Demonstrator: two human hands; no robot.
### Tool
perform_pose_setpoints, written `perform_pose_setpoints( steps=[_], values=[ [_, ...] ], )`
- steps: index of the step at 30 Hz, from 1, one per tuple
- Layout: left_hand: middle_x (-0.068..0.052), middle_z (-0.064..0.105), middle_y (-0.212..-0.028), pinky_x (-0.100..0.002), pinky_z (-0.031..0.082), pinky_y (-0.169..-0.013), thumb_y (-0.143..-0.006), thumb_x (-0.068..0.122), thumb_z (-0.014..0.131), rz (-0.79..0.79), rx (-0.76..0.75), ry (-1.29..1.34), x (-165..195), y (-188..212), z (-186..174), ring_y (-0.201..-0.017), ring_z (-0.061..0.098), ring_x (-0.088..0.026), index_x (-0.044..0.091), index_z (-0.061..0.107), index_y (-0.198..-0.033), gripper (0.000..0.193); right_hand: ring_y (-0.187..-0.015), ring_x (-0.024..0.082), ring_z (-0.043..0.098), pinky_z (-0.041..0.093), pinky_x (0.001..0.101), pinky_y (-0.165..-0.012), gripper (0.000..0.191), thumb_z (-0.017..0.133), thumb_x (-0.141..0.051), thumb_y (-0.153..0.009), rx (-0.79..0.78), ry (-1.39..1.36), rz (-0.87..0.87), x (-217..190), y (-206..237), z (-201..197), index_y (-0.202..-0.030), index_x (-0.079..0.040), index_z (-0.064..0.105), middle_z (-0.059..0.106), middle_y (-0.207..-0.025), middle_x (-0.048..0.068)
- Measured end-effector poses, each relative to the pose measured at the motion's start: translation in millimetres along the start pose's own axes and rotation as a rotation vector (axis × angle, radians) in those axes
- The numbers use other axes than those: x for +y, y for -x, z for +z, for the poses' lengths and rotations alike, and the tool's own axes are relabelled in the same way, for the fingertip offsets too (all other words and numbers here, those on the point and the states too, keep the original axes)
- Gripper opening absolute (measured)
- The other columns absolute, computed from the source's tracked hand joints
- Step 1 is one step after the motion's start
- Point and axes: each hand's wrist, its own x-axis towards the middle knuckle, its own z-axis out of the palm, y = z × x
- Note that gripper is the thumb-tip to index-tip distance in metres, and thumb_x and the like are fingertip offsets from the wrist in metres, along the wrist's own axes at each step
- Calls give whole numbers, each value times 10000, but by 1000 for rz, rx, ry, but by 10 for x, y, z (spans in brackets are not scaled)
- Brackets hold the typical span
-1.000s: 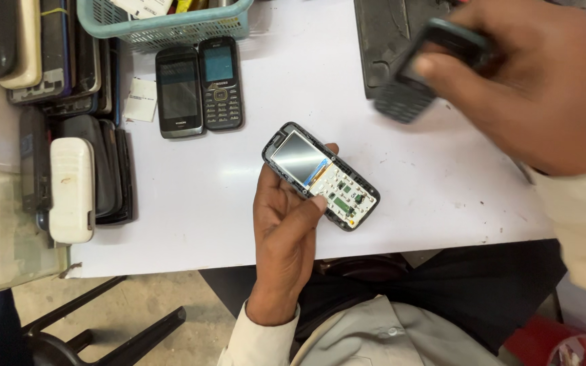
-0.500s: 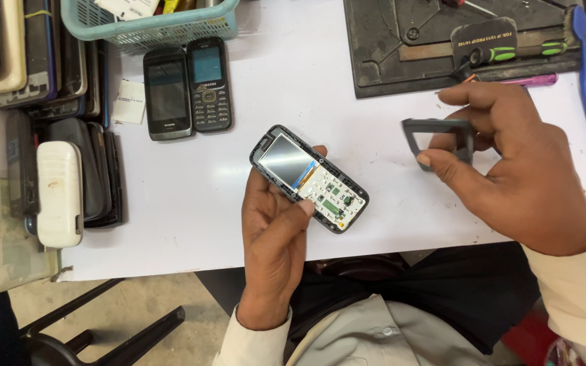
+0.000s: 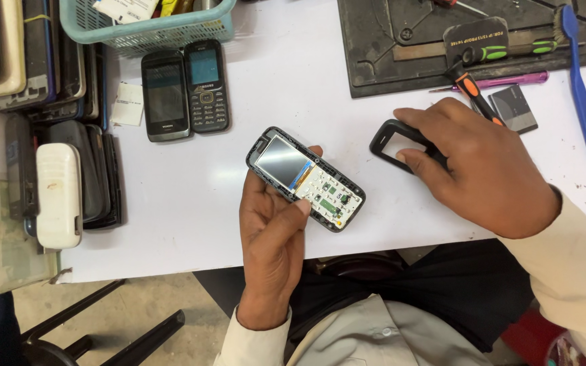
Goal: The person cleans a mobile phone circuit board with a toothbrush, then assembles a feature phone by inserting the board into the housing, snapping the keypad and back cover into place, and inserting the battery. The person also opens a small cylindrical container with a screwdriver.
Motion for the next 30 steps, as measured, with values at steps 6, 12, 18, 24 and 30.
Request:
perform_pose_setpoints(
  steps=[6,12,18,24,30],
  values=[
    [-303,523,-1420,-448,397,-1200,-825,-82,541,7,-6,4,9,2,-15,-1444,497,-332,-71,333,-1495,701,-892,328,647,542,419,-723,605,764,-260,-833,13,52,-83,-9,76,-21,-1367,-33,590,644,-1103,154],
    [-307,533,-1447,-434,397,-1181,-832,-74,545,-2,-15,6,20,-25,-20,-1382,524,-310,-60,332,-1501,702,-949,333,650,554,405,-707,689,796,-325,-776,-30,198,-27,34,204,-122,-1372,-38,601,652,-1146,167],
    [-309,534,-1442,-441,411,-1192,-822,-72,541,14,-60,20,-5,-61,-4,-1346,544,-302,-70,336,-1506,714,-905,303,655,557,402,-704,703,804,-337,-763,-114,277,68,81,271,-118,-1385,-72,614,679,-1127,123],
    [-317,548,-1427,-440,434,-1155,-782,-70,520,-47,-53,18,-7,-90,41,-1278,577,-295,-81,338,-1505,746,-891,285,656,555,392,-690,680,814,-304,-745,-130,238,127,86,253,-93,-1364,-83,641,670,-1077,113],
    [-329,531,-1466,-405,555,-959,-766,-76,514,-65,-106,29,-34,-66,107,-1191,625,-274,-78,324,-1520,778,-905,291,655,559,397,-734,728,877,-369,-689,-186,297,241,69,216,-59,-1306,-46,665,657,-960,142]
  ],
)
